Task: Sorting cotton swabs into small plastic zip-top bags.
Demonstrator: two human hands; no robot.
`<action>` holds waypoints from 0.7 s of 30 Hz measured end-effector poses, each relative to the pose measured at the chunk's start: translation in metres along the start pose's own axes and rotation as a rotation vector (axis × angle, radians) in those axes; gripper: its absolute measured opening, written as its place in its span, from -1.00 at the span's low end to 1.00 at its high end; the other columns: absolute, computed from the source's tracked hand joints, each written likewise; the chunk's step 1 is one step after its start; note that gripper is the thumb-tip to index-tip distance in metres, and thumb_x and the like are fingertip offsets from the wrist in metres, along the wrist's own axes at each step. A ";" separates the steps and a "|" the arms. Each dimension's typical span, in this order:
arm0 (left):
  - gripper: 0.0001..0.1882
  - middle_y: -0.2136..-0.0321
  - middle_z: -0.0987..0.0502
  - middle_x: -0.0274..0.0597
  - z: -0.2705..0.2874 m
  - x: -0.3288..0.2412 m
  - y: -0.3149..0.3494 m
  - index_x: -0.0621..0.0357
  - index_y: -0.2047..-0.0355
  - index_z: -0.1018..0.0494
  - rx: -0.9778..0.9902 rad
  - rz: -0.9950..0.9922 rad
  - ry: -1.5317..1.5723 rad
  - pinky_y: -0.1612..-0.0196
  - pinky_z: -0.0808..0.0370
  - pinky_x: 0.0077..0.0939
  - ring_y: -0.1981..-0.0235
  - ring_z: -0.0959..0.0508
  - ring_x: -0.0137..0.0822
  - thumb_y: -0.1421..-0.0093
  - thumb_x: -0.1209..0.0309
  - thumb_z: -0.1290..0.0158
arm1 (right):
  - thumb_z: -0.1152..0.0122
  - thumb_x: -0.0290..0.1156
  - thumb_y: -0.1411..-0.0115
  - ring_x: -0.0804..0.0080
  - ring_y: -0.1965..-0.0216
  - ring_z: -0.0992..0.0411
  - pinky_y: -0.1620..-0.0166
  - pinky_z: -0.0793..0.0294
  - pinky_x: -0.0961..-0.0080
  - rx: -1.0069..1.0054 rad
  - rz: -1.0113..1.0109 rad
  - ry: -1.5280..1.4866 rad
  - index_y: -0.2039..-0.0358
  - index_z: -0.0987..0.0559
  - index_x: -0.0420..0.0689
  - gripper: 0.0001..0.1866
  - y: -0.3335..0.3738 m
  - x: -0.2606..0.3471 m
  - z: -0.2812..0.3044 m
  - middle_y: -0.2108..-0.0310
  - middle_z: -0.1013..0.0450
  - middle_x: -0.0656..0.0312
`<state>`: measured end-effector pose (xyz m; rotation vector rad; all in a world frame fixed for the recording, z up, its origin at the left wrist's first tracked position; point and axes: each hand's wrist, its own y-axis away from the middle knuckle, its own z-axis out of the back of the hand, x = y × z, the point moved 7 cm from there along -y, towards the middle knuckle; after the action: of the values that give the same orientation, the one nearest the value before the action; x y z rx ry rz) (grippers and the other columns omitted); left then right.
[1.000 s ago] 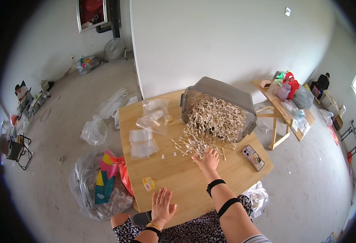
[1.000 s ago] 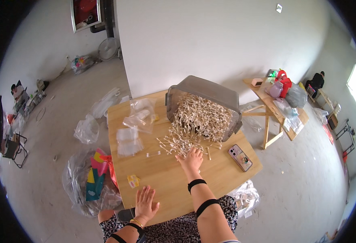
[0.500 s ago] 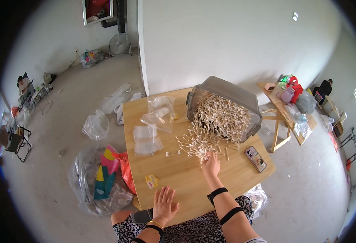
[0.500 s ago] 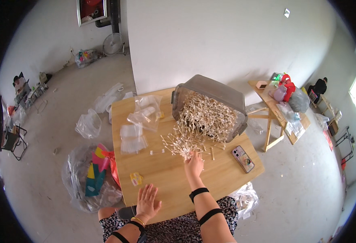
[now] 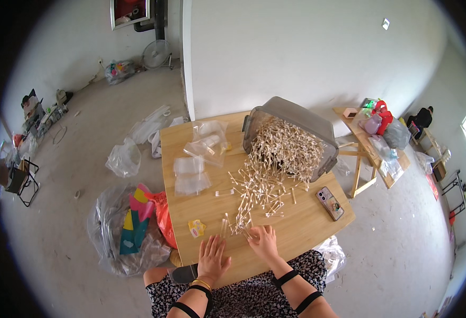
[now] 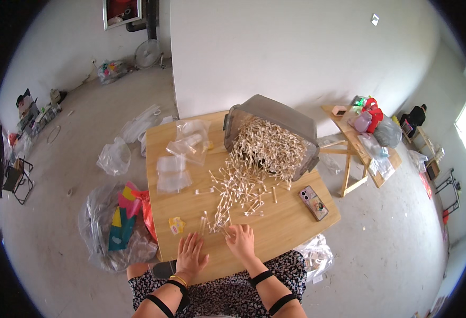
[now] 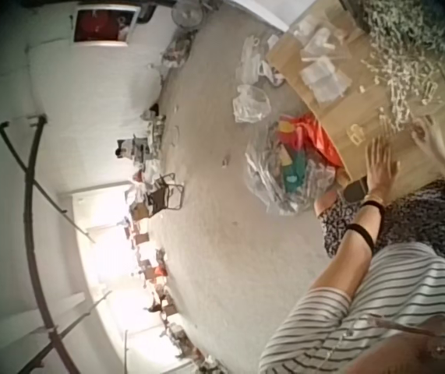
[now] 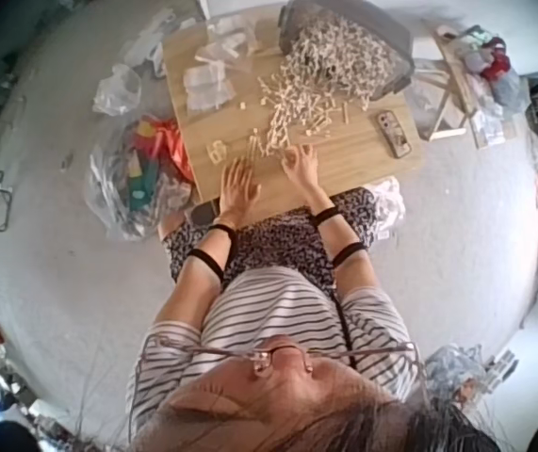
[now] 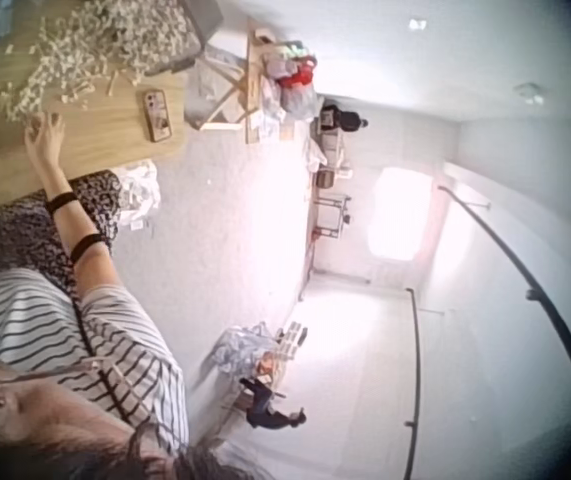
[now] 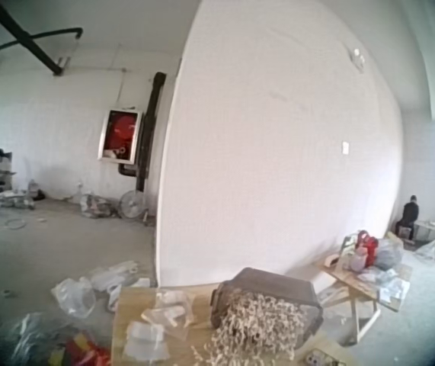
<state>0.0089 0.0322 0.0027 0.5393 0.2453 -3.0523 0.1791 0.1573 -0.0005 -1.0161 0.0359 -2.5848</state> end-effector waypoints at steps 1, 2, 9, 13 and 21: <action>-0.30 -0.35 -0.16 -0.06 0.000 0.001 0.000 0.07 -0.28 -0.26 0.001 0.005 0.000 -0.44 0.08 0.02 -0.40 -0.09 -0.08 -0.18 0.05 -0.05 | -0.40 -0.31 -0.02 0.12 0.00 -0.36 -0.06 -0.37 0.23 -0.008 -0.009 0.096 0.03 -0.49 -0.04 -0.53 0.002 0.004 0.005 0.09 -0.38 0.12; -0.30 -0.35 -0.16 -0.07 0.000 0.001 0.001 0.06 -0.29 -0.25 0.005 0.007 -0.015 -0.44 0.08 0.02 -0.40 -0.09 -0.08 -0.19 0.05 -0.05 | -0.40 -0.31 -0.02 0.12 0.00 -0.36 -0.06 -0.37 0.23 -0.003 -0.007 0.095 0.03 -0.49 -0.04 -0.53 0.003 0.009 0.007 0.09 -0.38 0.12; -0.28 -0.34 -0.18 -0.02 -0.003 -0.002 -0.003 0.08 -0.29 -0.24 0.008 -0.013 -0.009 -0.43 0.07 0.04 -0.40 -0.10 -0.03 -0.17 0.05 -0.06 | -0.41 -0.29 0.01 0.11 0.00 -0.32 -0.10 -0.30 0.17 0.049 -0.086 0.135 -0.06 -0.40 -0.03 -0.40 0.000 0.014 -0.022 0.11 -0.36 0.11; -0.29 -0.34 -0.18 -0.01 -0.006 0.004 0.000 0.08 -0.27 -0.26 -0.006 0.005 0.021 -0.42 0.07 0.06 -0.40 -0.09 -0.03 -0.17 0.06 -0.08 | -0.38 -0.36 0.01 0.08 0.01 -0.32 -0.08 -0.32 0.19 0.149 -0.141 -0.147 -0.04 -0.43 -0.07 -0.43 0.001 0.020 -0.035 0.12 -0.36 0.09; -0.25 -0.33 -0.18 -0.03 0.003 0.002 0.001 0.11 -0.31 -0.18 -0.003 0.003 0.051 -0.43 0.08 0.04 -0.41 -0.09 -0.07 -0.17 0.08 -0.10 | -0.27 -0.44 0.03 0.02 0.00 -0.33 -0.04 -0.37 0.18 0.071 0.064 0.158 -0.01 -0.46 -0.07 -0.49 -0.031 0.020 -0.006 0.07 -0.36 0.03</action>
<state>0.0062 0.0311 0.0047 0.6173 0.2502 -3.0382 0.1517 0.1792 0.0134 -0.7712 0.0163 -2.5830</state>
